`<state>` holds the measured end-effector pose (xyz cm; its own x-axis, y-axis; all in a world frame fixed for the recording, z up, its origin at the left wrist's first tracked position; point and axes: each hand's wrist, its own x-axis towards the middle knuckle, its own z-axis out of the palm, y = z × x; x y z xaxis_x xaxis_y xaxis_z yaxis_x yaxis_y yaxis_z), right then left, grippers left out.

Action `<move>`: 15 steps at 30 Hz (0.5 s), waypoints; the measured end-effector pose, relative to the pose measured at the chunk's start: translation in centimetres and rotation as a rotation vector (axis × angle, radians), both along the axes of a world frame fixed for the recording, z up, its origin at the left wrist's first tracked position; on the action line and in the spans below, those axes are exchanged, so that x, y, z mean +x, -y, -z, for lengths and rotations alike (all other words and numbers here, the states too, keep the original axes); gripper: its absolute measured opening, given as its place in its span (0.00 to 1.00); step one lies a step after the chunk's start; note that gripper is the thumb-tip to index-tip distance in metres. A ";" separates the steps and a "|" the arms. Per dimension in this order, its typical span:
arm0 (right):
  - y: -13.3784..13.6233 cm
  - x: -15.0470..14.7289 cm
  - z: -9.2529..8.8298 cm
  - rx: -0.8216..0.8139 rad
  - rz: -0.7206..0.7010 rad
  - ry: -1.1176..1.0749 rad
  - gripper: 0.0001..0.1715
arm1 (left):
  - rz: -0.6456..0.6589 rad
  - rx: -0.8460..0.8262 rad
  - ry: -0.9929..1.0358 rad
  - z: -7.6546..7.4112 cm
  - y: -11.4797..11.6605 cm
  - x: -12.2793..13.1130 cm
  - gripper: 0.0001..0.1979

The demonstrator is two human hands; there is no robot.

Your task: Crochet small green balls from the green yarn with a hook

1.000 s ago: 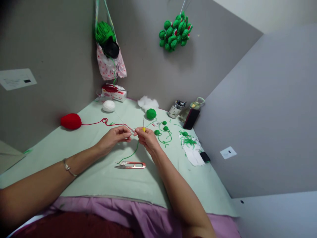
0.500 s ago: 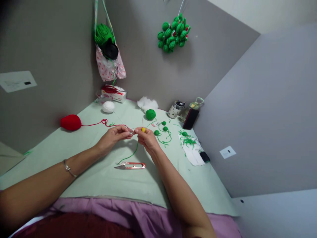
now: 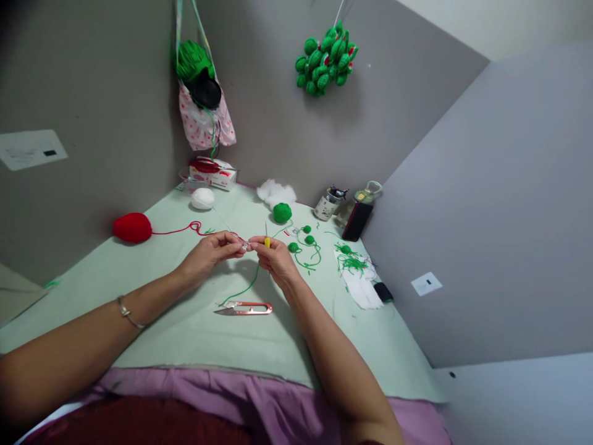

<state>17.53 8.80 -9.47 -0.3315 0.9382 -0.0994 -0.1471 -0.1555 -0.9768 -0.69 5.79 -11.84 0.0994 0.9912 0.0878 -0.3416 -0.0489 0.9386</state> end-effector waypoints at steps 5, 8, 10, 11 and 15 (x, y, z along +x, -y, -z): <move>0.1 -0.1 -0.1 -0.003 -0.004 0.008 0.19 | 0.003 -0.014 0.012 -0.2 0.0 -0.3 0.13; 0.1 -0.1 0.0 0.005 0.000 0.011 0.18 | 0.015 -0.024 0.020 -0.2 0.0 -0.4 0.11; 0.1 -0.1 0.0 0.010 -0.001 0.015 0.18 | 0.026 -0.034 0.034 -0.1 -0.1 -0.5 0.11; 0.1 -0.1 0.1 0.013 -0.003 0.019 0.18 | 0.033 -0.040 0.049 -0.1 -0.1 -0.5 0.11; 0.2 -0.1 0.1 0.020 -0.017 0.036 0.17 | 0.053 -0.062 0.131 0.0 -0.2 -0.5 0.13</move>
<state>17.39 8.59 -9.57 -0.3442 0.9343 -0.0930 -0.1095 -0.1383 -0.9843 -1.22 6.03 -11.82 0.1433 0.9888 0.0424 -0.4622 0.0290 0.8863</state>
